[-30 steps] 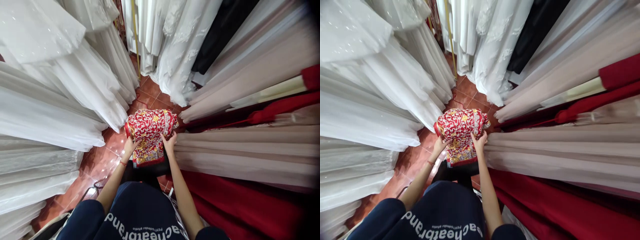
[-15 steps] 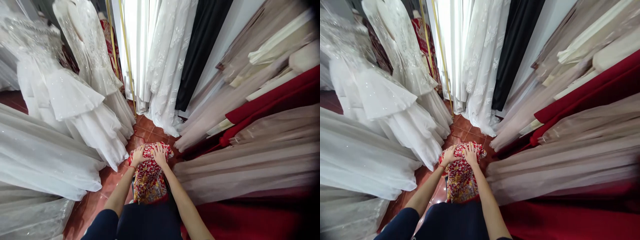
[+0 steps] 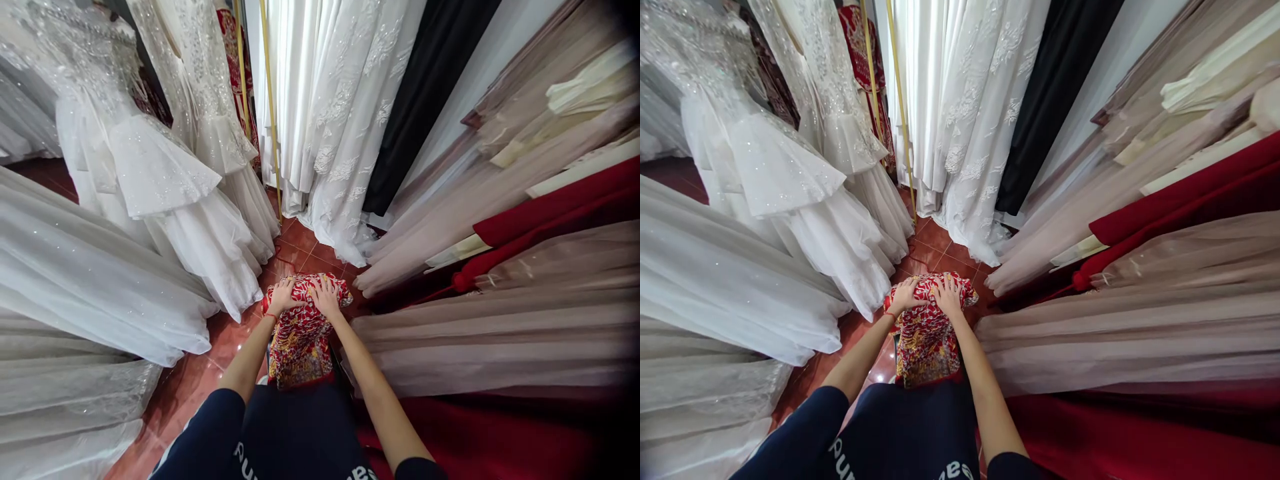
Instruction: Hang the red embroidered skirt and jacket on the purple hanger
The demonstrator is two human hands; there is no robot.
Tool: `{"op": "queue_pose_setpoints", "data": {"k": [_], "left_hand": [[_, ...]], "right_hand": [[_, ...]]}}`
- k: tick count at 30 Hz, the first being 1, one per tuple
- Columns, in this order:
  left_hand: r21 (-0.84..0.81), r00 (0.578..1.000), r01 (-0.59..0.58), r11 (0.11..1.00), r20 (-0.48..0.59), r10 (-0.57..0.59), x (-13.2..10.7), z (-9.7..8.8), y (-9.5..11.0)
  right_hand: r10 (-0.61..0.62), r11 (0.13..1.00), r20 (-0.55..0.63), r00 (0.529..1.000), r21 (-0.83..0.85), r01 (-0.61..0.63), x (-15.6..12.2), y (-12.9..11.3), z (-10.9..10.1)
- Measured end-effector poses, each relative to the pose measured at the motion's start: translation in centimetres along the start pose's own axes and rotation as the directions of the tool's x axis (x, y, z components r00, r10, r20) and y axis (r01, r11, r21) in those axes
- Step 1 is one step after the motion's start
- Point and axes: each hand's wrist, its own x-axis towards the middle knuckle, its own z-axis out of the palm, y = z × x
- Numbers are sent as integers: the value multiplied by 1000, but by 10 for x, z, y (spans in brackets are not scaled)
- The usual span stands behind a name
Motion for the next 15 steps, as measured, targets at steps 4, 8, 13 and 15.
{"op": "queue_pose_setpoints", "data": {"k": [4, 8, 13, 15], "left_hand": [[-64, 1000, 20, 998, -15, -21, -3, -2, 1], [-170, 998, 34, 985, -52, -43, -8, -7, 8], [-434, 986, 78, 897, -96, -133, -1, -3, 10], [-582, 981, 108, 806, -70, -182, 8, -6, 3]], "right_hand": [[14, 999, -4, 1000, -41, -14, -2, -2, 2], [10, 999, -46, 999, -48, -12, -2, -4, 3], [52, 998, -160, 986, -26, -57, 0, -8, 14], [90, 996, -215, 972, 12, -90, 1, -7, 18]]}}
